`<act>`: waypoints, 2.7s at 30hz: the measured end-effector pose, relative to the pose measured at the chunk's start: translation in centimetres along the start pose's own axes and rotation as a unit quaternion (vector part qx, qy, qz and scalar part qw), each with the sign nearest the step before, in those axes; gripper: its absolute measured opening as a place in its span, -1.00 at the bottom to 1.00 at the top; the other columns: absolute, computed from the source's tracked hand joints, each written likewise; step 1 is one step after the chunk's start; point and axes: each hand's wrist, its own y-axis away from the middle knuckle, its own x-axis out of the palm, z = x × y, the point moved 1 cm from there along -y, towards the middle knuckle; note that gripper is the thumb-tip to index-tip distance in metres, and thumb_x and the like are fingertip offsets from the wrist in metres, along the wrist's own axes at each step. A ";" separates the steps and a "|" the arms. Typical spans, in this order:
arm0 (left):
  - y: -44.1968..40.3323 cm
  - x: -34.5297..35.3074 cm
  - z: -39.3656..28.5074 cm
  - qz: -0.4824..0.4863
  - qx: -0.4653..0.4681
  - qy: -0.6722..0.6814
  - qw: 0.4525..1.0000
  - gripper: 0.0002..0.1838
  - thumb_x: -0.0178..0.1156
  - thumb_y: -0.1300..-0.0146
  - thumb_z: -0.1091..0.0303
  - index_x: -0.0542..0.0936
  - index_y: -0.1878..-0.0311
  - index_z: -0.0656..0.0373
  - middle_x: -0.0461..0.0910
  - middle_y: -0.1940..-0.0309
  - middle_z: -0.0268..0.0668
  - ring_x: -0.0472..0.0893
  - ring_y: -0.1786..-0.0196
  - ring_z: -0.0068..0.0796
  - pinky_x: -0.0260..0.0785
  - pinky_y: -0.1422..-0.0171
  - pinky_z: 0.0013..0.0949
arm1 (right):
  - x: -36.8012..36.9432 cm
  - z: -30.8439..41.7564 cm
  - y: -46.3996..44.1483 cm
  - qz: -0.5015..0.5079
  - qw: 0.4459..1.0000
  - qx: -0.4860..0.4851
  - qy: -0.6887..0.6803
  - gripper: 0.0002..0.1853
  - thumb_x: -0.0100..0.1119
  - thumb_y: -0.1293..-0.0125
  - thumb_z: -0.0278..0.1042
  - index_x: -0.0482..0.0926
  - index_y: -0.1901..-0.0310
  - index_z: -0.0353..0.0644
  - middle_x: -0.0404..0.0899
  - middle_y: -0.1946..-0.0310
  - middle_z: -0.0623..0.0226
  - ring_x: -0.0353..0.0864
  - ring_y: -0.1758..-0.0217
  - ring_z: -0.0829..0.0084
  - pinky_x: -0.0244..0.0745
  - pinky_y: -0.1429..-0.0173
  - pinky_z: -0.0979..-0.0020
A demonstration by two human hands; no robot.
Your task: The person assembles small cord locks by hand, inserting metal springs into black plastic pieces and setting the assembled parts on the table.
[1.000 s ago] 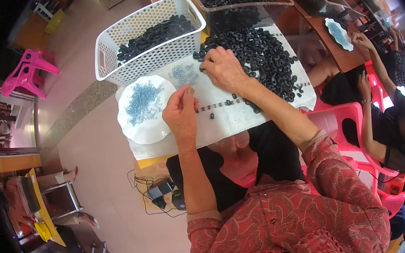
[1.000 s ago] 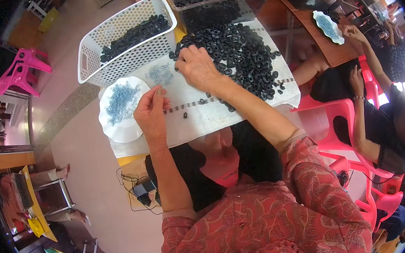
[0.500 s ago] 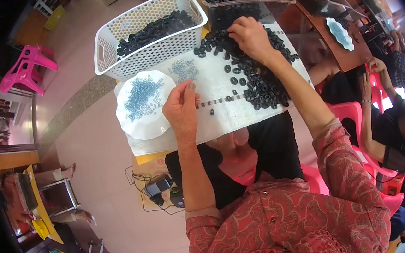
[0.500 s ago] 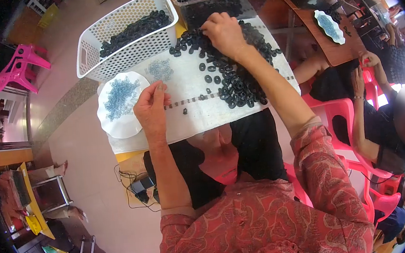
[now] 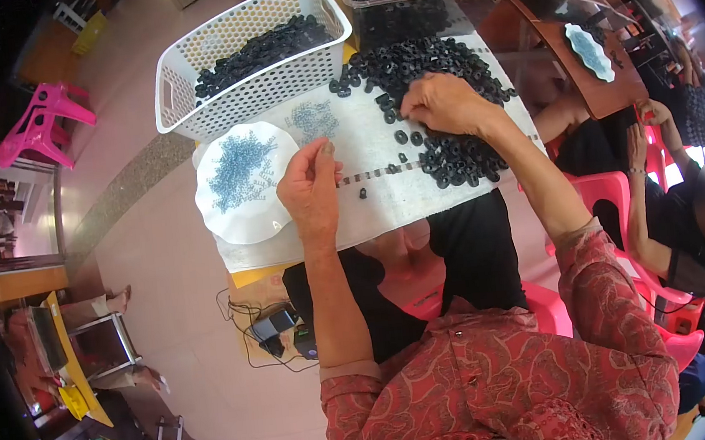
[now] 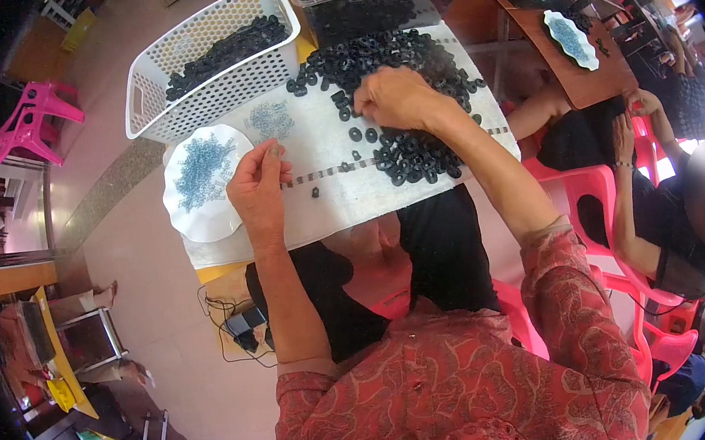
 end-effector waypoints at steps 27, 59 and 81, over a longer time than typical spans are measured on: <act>0.1 0.3 0.0 -0.006 -0.003 0.007 1.000 -0.80 0.21 -0.30 0.42 0.64 0.11 0.34 0.61 0.41 -0.34 0.56 0.43 -0.65 0.44 0.34 -0.59 | -1.3 -4.0 0.9 -0.056 0.930 0.088 -0.352 -0.85 0.19 -0.25 -0.48 0.66 0.16 -0.27 0.68 0.34 0.35 0.62 0.27 0.58 0.53 0.12 0.52; 0.2 0.2 -0.2 0.004 -0.004 -0.003 1.000 -0.79 0.19 -0.33 0.41 0.63 0.09 0.35 0.65 0.30 -0.25 0.56 0.42 -0.62 0.45 0.36 -0.57 | -0.9 -0.5 2.8 -0.181 0.965 0.082 -0.172 -0.86 0.20 -0.21 -0.52 0.64 0.20 -0.34 0.62 0.34 0.11 0.65 0.30 0.30 0.49 0.19 0.39; 0.7 -1.6 -1.5 0.067 -0.029 -0.062 0.995 -0.81 0.18 -0.30 0.41 0.64 0.14 0.34 0.64 0.36 -0.30 0.55 0.46 -0.63 0.43 0.36 -0.57 | 2.3 4.3 1.7 -0.100 0.991 0.042 -0.074 -0.76 0.23 -0.15 -0.30 0.62 0.14 -0.14 0.58 0.26 0.14 0.61 0.20 0.05 0.51 0.13 0.13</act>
